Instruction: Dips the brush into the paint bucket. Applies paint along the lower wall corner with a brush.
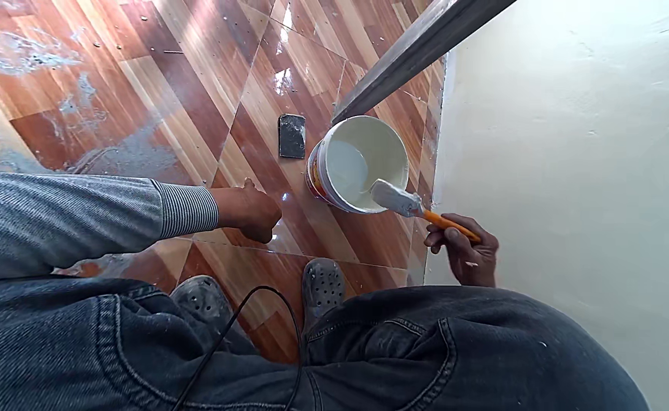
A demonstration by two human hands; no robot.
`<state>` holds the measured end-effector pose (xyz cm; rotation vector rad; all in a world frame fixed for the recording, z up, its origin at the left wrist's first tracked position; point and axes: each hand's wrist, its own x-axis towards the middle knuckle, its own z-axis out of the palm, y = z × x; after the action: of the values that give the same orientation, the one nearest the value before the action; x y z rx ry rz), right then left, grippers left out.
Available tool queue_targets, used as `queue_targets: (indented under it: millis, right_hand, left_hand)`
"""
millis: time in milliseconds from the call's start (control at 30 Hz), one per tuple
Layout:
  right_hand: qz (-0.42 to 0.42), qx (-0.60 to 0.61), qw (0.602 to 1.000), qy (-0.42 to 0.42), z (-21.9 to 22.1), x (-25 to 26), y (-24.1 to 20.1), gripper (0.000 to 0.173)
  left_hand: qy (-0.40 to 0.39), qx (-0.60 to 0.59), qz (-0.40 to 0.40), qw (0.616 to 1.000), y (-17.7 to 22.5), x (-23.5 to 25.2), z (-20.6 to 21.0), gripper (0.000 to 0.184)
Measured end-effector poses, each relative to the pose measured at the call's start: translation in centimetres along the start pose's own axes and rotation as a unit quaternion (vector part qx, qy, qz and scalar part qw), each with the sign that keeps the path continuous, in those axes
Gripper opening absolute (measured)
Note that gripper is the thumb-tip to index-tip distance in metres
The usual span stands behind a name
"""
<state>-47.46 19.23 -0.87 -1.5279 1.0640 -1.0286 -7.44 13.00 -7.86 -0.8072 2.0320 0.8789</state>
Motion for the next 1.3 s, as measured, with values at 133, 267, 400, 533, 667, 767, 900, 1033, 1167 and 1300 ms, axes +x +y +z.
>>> queue_targets:
  millis: [133,267,400,533,667,767,900,1033,1167,1300]
  right_hand:
    - [0.075,0.228,0.963,0.121,1.7,-0.4,6.8,0.029]
    - [0.027,0.374,0.911,0.172,3.7,-0.3,10.9,0.023]
    - [-0.060,0.307,0.943,0.117,3.1,-0.3,11.8,0.023]
    - [-0.092,0.219,0.966,0.102,2.7,0.3,10.6,0.021]
    - [0.037,0.430,0.873,0.228,4.0,1.4,8.5,0.015]
    - [0.139,0.608,0.725,0.292,4.9,2.6,8.0,0.028]
    - [0.181,0.705,0.640,0.248,5.3,3.0,7.9,0.039]
    - [0.081,0.778,0.605,0.147,5.9,2.3,10.2,0.023]
    - [0.022,0.776,0.609,0.162,6.4,1.7,10.0,0.019]
    - [-0.083,0.704,0.697,0.105,2.1,2.5,7.7,0.025]
  left_hand:
    - [-0.009,0.000,-0.007,1.000,0.2,-0.6,-0.1,0.049]
    - [-0.022,-0.031,-0.013,0.999,-0.4,-1.2,0.6,0.052]
    - [-0.050,-0.031,-0.044,0.997,-0.4,-2.4,1.1,0.055]
    - [-0.054,-0.071,-0.061,0.994,-1.8,-3.5,3.2,0.058]
    - [-0.020,-0.134,-0.116,0.984,-2.7,-5.9,2.5,0.059]
    - [0.036,-0.139,-0.172,0.975,-4.0,-8.0,1.1,0.054]
    - [0.045,-0.020,-0.218,0.975,-6.0,-8.6,-1.4,0.039]
    - [0.107,-0.049,-0.228,0.967,-9.8,-4.8,-4.9,0.034]
    - [0.441,-0.190,-0.152,0.864,-12.2,2.4,-4.9,0.035]
    - [0.605,-0.340,-0.186,0.696,-10.6,8.6,-2.0,0.041]
